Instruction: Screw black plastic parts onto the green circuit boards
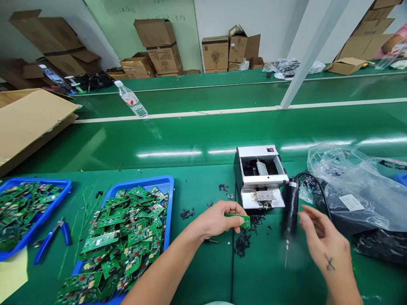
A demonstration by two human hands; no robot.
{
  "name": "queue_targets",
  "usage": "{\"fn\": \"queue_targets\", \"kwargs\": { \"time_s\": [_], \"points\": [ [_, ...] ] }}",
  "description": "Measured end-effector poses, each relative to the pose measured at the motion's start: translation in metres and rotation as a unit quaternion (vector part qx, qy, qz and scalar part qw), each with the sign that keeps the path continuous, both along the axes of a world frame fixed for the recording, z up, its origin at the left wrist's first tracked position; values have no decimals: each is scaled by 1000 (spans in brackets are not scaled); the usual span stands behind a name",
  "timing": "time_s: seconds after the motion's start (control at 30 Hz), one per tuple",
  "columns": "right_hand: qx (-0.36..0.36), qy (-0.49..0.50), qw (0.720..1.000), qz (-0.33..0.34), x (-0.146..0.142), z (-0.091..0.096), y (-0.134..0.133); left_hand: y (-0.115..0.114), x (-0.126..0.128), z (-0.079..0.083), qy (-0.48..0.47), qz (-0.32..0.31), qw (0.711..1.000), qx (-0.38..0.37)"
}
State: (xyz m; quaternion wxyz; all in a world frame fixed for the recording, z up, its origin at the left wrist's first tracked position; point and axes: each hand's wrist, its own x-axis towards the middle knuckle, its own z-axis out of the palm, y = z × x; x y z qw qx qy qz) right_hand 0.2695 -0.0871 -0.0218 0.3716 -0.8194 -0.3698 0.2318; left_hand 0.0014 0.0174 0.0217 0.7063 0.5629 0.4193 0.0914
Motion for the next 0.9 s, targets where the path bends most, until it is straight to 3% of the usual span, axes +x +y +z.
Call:
{"fn": "queue_targets", "kwargs": {
  "time_s": [0.07, 0.13, 0.27, 0.37, 0.47, 0.53, 0.63, 0.9],
  "points": [
    [-93, -71, 993, -8, 19, 0, 19, 7, -4, 3, 16, 32, 999, 10],
    [-120, -71, 990, -20, 28, -5, 38, 14, -4, 1, 28, 69, 997, 14],
    [-68, 10, 997, -21, 30, -23, 57, 20, 1, -5, 27, 101, 994, -4],
    [-18, 116, 993, 8, 33, -29, 53, 22, 6, -4, 18, 107, 994, -21],
    [49, 218, 975, 22, 38, -23, 41, 24, 9, -3, 13, 107, 994, -24],
    [127, 315, 940, 23, 36, -12, 36, 25, 9, -3, 12, 104, 994, -14],
    [223, 441, 867, 60, 24, 14, 34, 26, 10, -5, 17, 94, 995, 8],
    [313, 505, 792, 143, -3, 97, 47, 24, 13, -9, 13, 87, 996, 15]
  ]
}}
